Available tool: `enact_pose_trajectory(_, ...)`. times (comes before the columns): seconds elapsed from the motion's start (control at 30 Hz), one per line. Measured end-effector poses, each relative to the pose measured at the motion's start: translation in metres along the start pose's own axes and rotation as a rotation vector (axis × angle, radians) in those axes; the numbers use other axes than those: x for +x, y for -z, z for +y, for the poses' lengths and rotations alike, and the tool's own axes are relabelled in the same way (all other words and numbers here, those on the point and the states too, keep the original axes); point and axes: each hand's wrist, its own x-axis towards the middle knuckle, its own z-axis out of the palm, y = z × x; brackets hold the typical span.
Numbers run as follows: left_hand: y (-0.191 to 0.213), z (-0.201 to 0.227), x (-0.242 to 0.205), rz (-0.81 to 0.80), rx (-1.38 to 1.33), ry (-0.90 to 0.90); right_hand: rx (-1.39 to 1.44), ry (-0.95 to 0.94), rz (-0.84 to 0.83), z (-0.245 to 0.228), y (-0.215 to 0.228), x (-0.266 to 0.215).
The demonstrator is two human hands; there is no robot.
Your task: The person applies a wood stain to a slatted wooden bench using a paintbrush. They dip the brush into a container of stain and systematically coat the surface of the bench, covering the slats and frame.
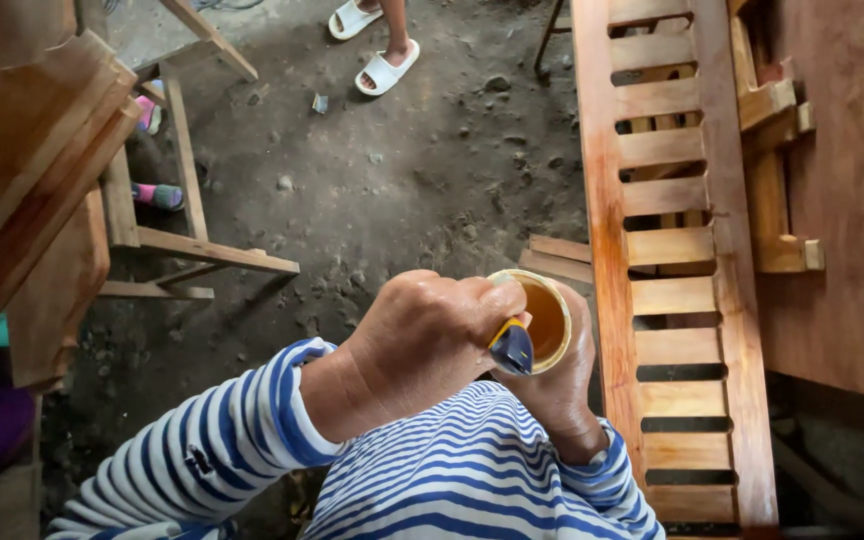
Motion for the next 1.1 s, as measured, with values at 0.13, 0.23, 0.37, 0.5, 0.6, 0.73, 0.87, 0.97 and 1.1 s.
enact_pose_trajectory(0.13,0.005,0.0,0.004,-0.016,-0.062,0.009,-0.062,0.022,0.033,0.014,-0.003,-0.007)
enact_pose_trajectory(0.23,0.01,-0.004,0.004,-0.038,-0.151,0.012,-0.076,0.074,0.052,0.022,-0.003,-0.012)
enact_pose_trajectory(0.37,0.017,-0.002,0.005,0.012,-0.292,0.019,-0.02,0.0,0.044,0.016,0.0,-0.01)
enact_pose_trajectory(0.5,0.02,0.007,0.008,0.087,-0.358,0.062,0.019,0.038,0.039,0.028,0.001,-0.012)
enact_pose_trajectory(0.6,0.019,0.012,0.007,0.107,-0.658,0.175,-0.027,0.085,0.079,0.035,-0.002,-0.016)
enact_pose_trajectory(0.73,0.009,0.014,-0.002,0.129,-0.753,0.29,-0.036,0.076,0.084,0.034,-0.002,-0.016)
enact_pose_trajectory(0.87,-0.022,0.003,-0.015,0.179,-0.933,0.452,0.139,0.046,0.101,0.042,-0.002,-0.015)
enact_pose_trajectory(0.97,-0.028,0.004,-0.021,0.201,-1.045,0.558,0.125,0.029,0.094,0.046,-0.001,-0.016)
enact_pose_trajectory(1.1,-0.034,0.001,-0.025,0.187,-1.198,0.701,0.127,0.02,0.092,0.039,0.0,-0.016)
